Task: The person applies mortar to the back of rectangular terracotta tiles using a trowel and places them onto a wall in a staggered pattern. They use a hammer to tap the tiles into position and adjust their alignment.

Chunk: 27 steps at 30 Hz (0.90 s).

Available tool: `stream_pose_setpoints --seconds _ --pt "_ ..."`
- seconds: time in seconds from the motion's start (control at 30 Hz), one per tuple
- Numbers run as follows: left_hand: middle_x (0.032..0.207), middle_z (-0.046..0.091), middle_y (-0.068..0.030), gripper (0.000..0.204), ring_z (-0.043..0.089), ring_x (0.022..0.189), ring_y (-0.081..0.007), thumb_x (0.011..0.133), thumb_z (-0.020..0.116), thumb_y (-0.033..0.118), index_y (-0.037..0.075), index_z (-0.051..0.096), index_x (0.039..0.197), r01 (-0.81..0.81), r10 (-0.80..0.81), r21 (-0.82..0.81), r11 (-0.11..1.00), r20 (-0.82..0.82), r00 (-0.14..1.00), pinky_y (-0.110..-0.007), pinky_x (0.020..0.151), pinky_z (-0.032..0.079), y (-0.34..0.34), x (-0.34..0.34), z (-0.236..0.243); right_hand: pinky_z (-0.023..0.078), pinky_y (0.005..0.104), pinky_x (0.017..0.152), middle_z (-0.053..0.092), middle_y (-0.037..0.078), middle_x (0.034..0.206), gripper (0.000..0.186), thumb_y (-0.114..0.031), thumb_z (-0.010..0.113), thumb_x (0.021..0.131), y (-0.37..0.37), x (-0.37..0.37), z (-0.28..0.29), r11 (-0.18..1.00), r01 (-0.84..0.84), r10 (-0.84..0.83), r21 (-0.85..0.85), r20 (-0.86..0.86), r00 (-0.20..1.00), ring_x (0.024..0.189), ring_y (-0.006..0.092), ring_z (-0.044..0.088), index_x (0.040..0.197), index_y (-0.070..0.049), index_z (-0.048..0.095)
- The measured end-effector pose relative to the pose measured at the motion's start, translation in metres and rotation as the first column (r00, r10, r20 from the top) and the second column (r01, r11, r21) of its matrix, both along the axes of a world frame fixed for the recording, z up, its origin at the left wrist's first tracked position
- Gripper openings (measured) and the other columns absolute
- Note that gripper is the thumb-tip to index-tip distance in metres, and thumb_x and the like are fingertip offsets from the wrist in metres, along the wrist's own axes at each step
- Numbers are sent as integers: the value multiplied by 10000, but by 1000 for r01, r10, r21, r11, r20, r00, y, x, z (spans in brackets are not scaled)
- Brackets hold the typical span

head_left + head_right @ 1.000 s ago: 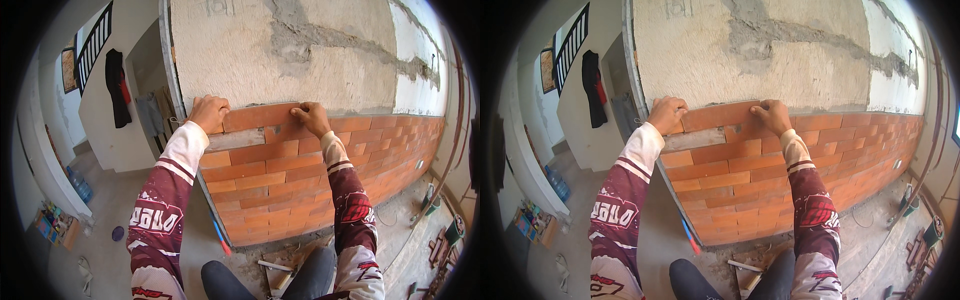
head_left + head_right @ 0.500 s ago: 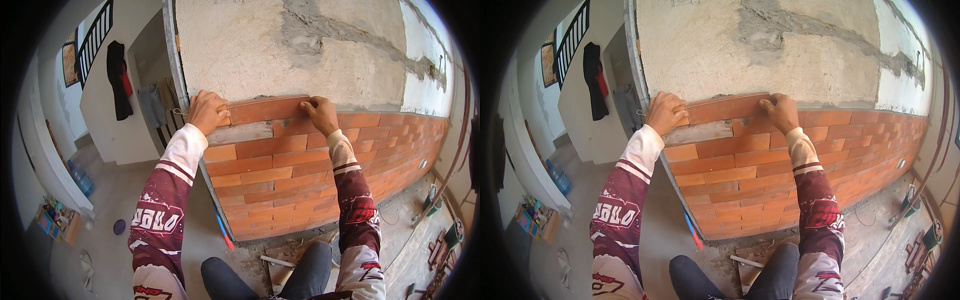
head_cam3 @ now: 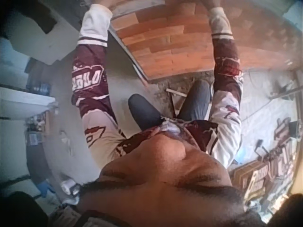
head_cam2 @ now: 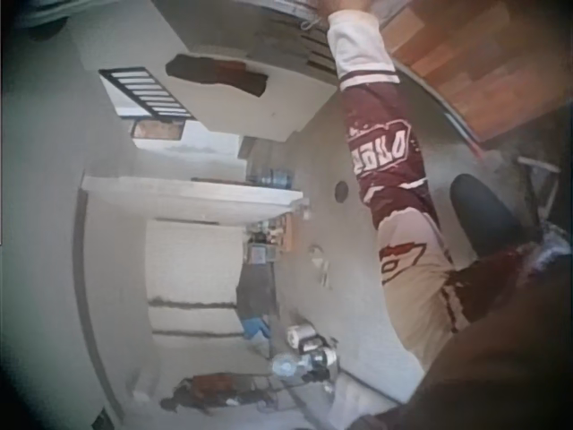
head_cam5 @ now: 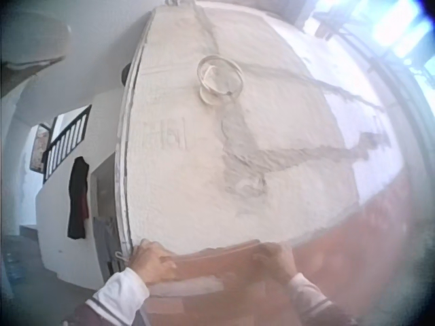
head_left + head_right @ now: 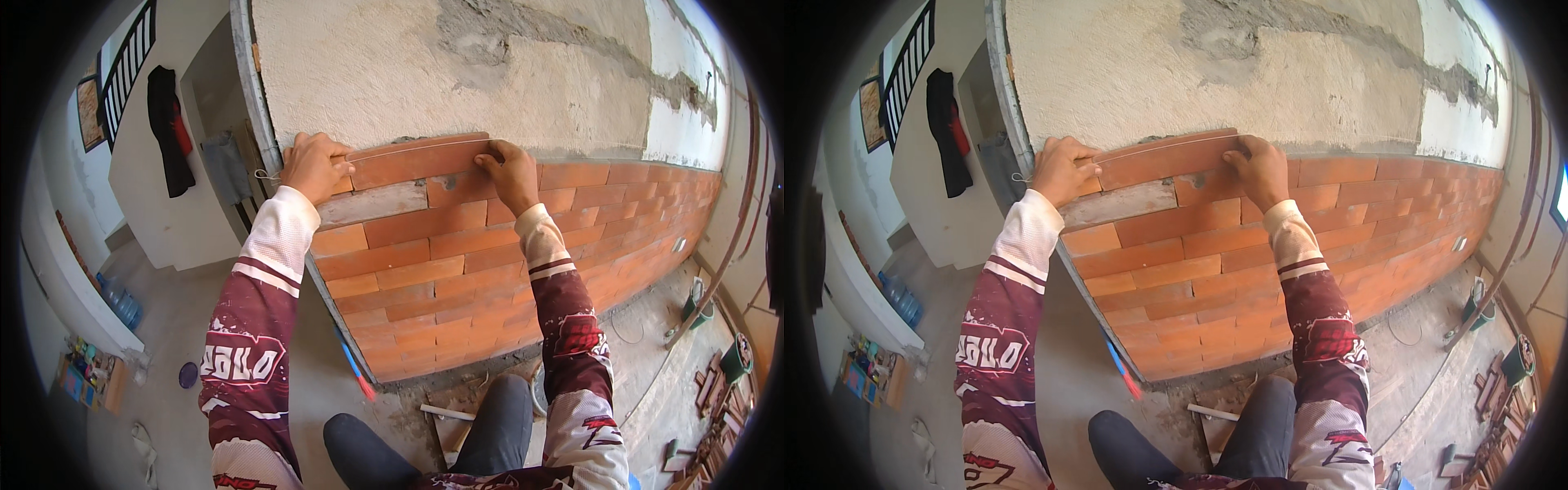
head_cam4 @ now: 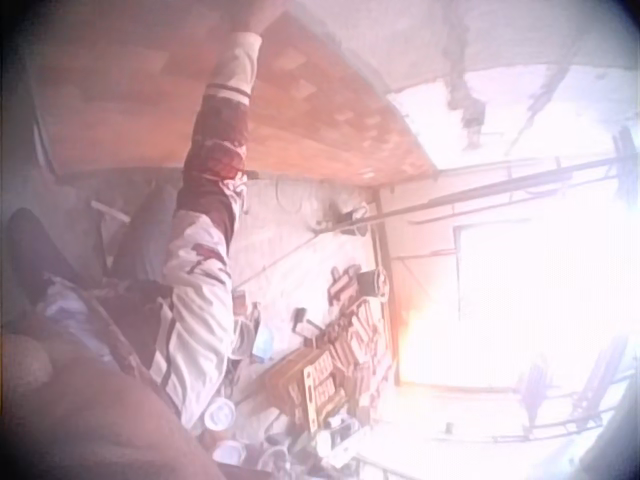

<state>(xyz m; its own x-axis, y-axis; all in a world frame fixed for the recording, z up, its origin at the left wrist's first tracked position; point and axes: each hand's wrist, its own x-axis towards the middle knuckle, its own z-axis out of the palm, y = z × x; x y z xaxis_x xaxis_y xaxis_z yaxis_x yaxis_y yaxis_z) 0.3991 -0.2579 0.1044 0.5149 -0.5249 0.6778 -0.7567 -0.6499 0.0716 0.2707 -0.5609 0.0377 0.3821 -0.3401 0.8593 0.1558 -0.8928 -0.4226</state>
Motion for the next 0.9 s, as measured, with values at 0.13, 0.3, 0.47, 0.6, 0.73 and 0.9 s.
stream_pose_setpoints --seconds 0.13,0.3,0.47,0.6,0.73,0.9 --pt "1027 679 -24 257 521 1114 -257 811 777 273 148 767 1036 2 -2 0 1000 0 1000 -420 1034 354 -2 3 0 530 344 772 708 189 959 347 -182 755 818 -8 5 -8 997 12 -6 -74 86 996 847 278 691 1072 43 686" --pt "975 660 -49 248 521 1054 -279 802 771 248 135 771 1023 20 -20 -1 1000 37 999 -415 969 399 1 10 0 519 391 789 692 205 979 370 -216 732 825 -4 5 -13 997 -55 62 -62 117 991 875 346 666 1077 50 687" --pt "975 660 -67 264 529 1047 -283 797 780 238 114 765 1030 32 -33 8 999 57 998 -403 966 424 -1 10 -1 480 405 823 694 164 969 385 -254 723 839 -8 8 -20 997 -8 16 -73 111 994 883 321 648 1099 28 694" --pt "985 684 -62 256 561 1066 -283 792 793 250 124 767 1014 27 -26 -34 999 51 998 -436 976 411 -3 13 -5 373 408 917 691 104 949 391 -294 688 870 -10 11 -26 974 134 -117 -181 104 988 954 277 594 1145 -17 695" --pt "988 688 -83 251 584 1055 -296 788 795 238 113 767 1004 19 -18 -56 998 28 999 -439 962 440 -1 8 -2 337 407 947 687 80 931 384 -309 675 881 -7 16 -31 975 136 -109 -175 159 981 981 259 576 1146 -32 699" --pt "986 691 -101 264 589 1044 -299 783 795 242 91 764 998 -5 9 -54 999 74 997 -438 960 443 -6 7 -6 358 402 934 698 65 943 350 -309 699 871 -11 18 -38 961 194 -153 -199 207 966 982 255 587 1087 -35 718"
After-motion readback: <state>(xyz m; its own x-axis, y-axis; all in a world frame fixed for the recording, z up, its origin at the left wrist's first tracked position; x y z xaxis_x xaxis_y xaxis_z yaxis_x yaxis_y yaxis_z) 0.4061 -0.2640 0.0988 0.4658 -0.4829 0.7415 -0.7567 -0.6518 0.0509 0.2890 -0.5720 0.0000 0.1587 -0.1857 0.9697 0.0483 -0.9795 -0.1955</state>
